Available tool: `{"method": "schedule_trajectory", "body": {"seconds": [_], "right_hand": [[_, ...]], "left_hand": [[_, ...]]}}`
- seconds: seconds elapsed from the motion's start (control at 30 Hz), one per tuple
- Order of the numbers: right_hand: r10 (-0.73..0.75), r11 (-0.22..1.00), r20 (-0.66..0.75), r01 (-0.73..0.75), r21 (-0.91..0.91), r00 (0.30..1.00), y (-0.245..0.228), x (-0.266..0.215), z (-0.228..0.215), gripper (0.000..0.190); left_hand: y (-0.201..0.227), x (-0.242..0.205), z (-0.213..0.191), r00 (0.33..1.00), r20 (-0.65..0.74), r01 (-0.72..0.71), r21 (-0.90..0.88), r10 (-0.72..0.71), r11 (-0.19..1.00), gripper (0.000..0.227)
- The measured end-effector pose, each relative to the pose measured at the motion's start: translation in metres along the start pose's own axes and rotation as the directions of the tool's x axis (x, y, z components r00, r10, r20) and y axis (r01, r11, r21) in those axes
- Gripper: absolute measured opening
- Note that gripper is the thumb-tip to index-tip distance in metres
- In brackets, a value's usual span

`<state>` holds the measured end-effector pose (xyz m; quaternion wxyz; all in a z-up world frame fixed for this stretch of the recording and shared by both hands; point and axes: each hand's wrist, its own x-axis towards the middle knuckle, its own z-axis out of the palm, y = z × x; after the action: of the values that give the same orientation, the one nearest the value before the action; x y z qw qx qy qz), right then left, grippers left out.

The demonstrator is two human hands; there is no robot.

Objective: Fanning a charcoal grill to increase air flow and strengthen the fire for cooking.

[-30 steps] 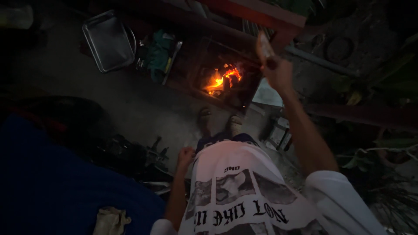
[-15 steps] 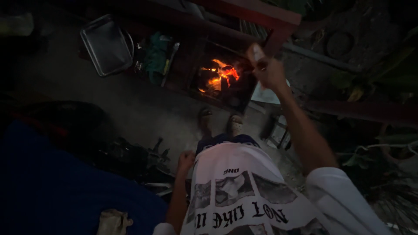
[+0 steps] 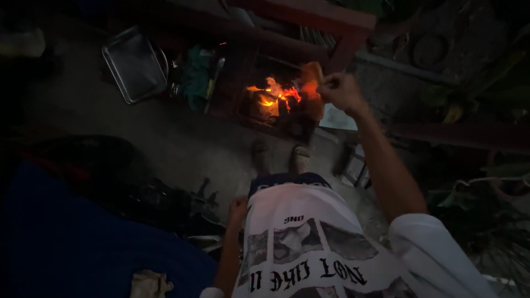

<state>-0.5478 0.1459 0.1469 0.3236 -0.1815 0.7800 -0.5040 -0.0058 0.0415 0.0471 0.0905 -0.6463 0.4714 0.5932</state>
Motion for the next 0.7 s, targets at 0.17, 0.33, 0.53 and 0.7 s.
{"method": "schedule_trajectory", "body": {"seconds": [0.17,0.33,0.53,0.7], "right_hand": [[0.048,0.998,0.059,-0.051,0.042,0.997,-0.023,-0.029,-0.018,0.039],[0.026,1.0,0.048,-0.026,0.007,0.999,-0.088,-0.079,-0.018,0.026],[0.203,0.961,-0.171,-0.163,0.223,0.964,0.02,-0.063,-0.008,0.03],[0.363,0.932,-0.179,-0.353,0.087,0.914,-0.043,-0.123,0.002,0.052]], "left_hand": [[-0.034,0.078,-0.005,1.0,0.01,-0.006,0.202,0.004,0.979,0.058],[0.06,0.007,-0.012,0.994,0.102,-0.063,0.39,0.025,0.919,0.058],[0.022,0.112,-0.048,0.981,0.189,-0.105,0.293,0.05,0.95,0.046],[0.047,0.129,-0.07,0.948,0.257,-0.233,0.168,0.186,0.958,0.045]]}}
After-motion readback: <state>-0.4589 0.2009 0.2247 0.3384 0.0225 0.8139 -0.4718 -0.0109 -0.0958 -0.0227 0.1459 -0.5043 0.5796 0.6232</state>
